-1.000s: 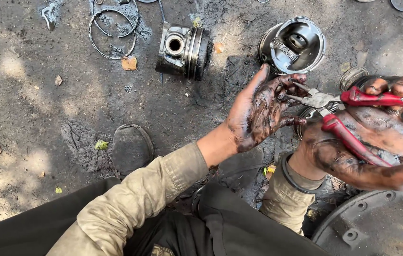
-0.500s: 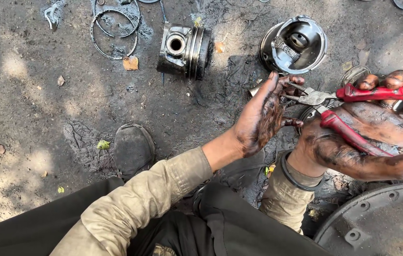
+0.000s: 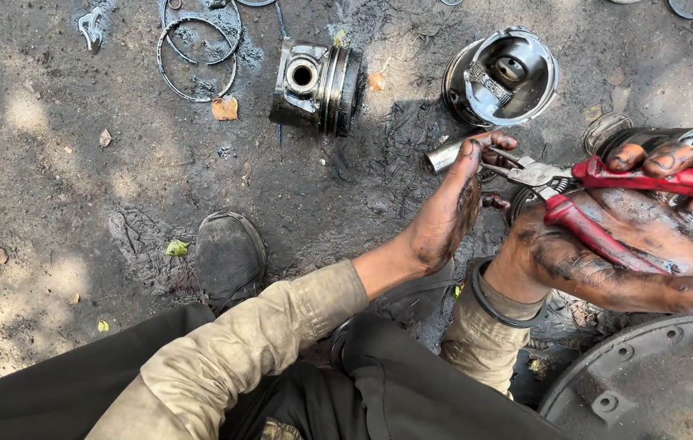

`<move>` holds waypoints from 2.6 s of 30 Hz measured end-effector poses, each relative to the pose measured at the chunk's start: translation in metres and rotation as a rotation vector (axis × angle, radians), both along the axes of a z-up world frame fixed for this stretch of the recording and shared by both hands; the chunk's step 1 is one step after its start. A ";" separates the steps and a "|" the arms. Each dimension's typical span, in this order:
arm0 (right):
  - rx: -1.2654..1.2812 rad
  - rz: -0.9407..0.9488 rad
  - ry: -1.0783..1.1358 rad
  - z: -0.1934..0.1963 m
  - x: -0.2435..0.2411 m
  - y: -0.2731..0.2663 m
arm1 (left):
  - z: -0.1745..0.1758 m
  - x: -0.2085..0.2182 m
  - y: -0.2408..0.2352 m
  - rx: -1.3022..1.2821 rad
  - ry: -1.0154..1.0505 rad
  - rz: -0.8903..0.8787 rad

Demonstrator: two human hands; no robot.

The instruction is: The person handles engine pistons and connecting rods on the ground, using pliers to manipulate small components and assembling the parts.

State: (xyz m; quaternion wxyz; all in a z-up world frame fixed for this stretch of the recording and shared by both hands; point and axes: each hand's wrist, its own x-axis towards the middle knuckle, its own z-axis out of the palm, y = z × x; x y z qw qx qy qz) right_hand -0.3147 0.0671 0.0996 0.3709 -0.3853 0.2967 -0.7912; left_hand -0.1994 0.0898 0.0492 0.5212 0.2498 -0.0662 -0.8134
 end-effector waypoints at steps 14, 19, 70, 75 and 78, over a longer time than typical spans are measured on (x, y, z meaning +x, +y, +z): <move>0.043 -0.029 0.006 0.002 0.013 0.004 | 0.002 0.002 0.002 -0.167 -0.337 0.002; 0.048 -0.049 0.010 0.007 0.015 0.016 | -0.002 0.005 0.001 -0.251 -0.427 0.035; 0.111 0.625 0.217 -0.078 0.229 -0.131 | -0.082 0.232 -0.033 0.055 -1.165 0.083; 0.112 0.630 0.255 -0.103 0.230 -0.132 | -0.079 0.230 -0.035 0.181 -1.105 0.075; 0.092 0.595 0.308 -0.119 0.229 -0.137 | -0.074 0.228 -0.043 0.215 -1.164 0.052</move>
